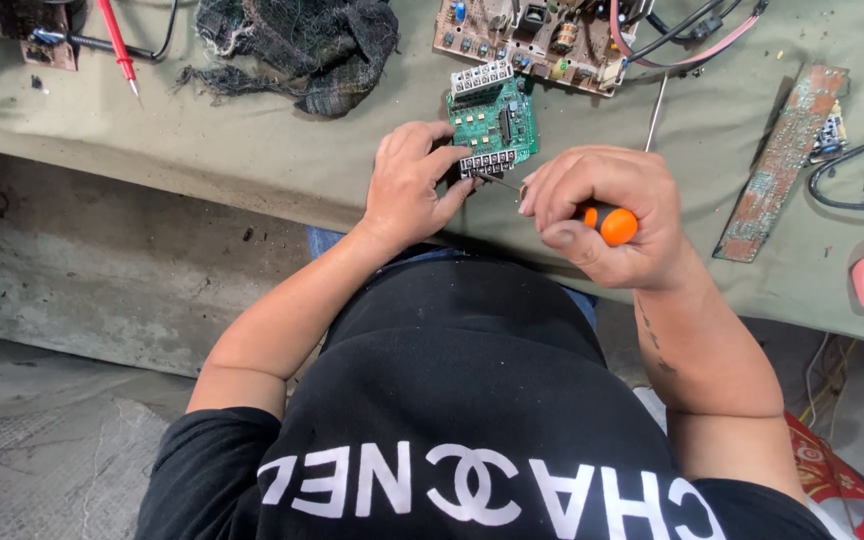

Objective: Inspecting and cleaning electronic circuit boards using a screwdriver and a cloth at a workbench.

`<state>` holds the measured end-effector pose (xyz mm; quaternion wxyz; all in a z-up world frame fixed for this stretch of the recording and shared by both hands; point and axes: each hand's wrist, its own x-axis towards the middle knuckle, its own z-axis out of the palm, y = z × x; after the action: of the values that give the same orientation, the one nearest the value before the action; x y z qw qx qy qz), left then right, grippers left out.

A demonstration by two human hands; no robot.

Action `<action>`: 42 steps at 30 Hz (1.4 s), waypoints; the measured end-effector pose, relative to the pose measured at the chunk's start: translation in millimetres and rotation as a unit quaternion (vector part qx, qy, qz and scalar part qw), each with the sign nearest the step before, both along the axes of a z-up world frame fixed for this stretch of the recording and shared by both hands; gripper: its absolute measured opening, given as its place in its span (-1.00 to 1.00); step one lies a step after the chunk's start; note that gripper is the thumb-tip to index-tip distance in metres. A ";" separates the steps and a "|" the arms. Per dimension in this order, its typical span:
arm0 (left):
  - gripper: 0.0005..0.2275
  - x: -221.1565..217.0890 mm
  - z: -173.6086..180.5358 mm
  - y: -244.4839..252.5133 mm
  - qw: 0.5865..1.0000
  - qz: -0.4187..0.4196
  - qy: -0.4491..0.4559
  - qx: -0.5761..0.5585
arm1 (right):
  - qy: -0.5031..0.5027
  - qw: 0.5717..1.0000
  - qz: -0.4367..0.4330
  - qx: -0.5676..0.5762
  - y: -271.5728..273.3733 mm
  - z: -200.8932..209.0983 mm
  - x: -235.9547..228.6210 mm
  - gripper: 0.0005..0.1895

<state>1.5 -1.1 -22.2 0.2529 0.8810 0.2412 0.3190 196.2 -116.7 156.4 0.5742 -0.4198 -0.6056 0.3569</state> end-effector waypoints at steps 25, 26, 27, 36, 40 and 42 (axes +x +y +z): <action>-0.77 2.2 9.2 3.2 1.000 -0.003 -0.005 -0.012 | 0.008 0.999 0.036 0.037 4.6 7.1 7.1 -0.73; -0.76 1.4 8.4 1.9 1.000 -0.002 -0.004 -0.011 | 0.007 0.999 0.036 0.036 4.8 5.4 6.6 -0.73; -0.75 0.4 7.2 0.6 1.000 -0.001 -0.003 -0.010 | 0.006 0.999 0.036 0.035 5.0 3.2 5.9 -0.73; -0.76 0.3 6.2 0.9 1.000 0.002 -0.010 -0.007 | 0.011 0.999 0.033 0.034 5.2 -1.0 7.4 -0.74; -0.76 -0.4 6.1 0.6 1.000 -0.003 -0.012 -0.014 | 0.011 0.999 0.030 0.033 5.4 0.6 6.4 -0.73; -0.76 0.3 4.6 0.2 1.000 0.002 -0.008 -0.008 | 0.007 0.999 0.030 0.033 5.8 -2.4 7.0 -0.73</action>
<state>1.8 -0.8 -17.6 0.2615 0.8759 0.2432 0.3245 203.2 -110.9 154.0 0.5807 -0.3796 -0.6255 0.3569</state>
